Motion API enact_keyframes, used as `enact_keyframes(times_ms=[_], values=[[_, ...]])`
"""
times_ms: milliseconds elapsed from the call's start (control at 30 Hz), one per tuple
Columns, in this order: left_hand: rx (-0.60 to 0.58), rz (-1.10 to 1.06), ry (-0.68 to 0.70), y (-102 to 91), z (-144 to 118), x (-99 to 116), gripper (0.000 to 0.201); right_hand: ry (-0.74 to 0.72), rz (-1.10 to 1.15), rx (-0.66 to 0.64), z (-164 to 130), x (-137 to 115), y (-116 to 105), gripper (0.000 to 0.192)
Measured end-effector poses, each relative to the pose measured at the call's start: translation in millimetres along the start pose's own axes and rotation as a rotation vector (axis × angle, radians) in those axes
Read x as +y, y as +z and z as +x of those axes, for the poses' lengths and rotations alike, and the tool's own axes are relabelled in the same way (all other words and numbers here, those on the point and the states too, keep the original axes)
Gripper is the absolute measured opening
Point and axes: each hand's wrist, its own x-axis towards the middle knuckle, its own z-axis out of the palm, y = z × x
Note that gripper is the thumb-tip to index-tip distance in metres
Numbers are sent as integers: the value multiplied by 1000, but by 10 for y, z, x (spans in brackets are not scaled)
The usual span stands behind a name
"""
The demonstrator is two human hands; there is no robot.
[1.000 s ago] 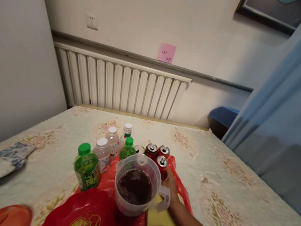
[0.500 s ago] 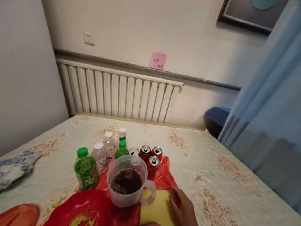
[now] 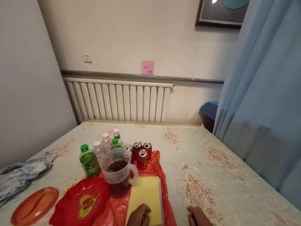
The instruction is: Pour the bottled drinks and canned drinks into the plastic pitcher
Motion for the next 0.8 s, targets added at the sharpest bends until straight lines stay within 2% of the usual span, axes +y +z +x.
enact_keyframes(times_ms=[167,333,500,800], values=[[109,276,136,138,-212,127,21,6,11,16,24,-150,-59,27],[167,481,134,294,-323,160,29,70,22,-11,25,-162,-110,26],[187,521,97,331,-346,221,30,105,90,-23,37,-195,-159,25],[156,564,50,297,-362,279,28,151,167,-36,-38,-178,-194,24]])
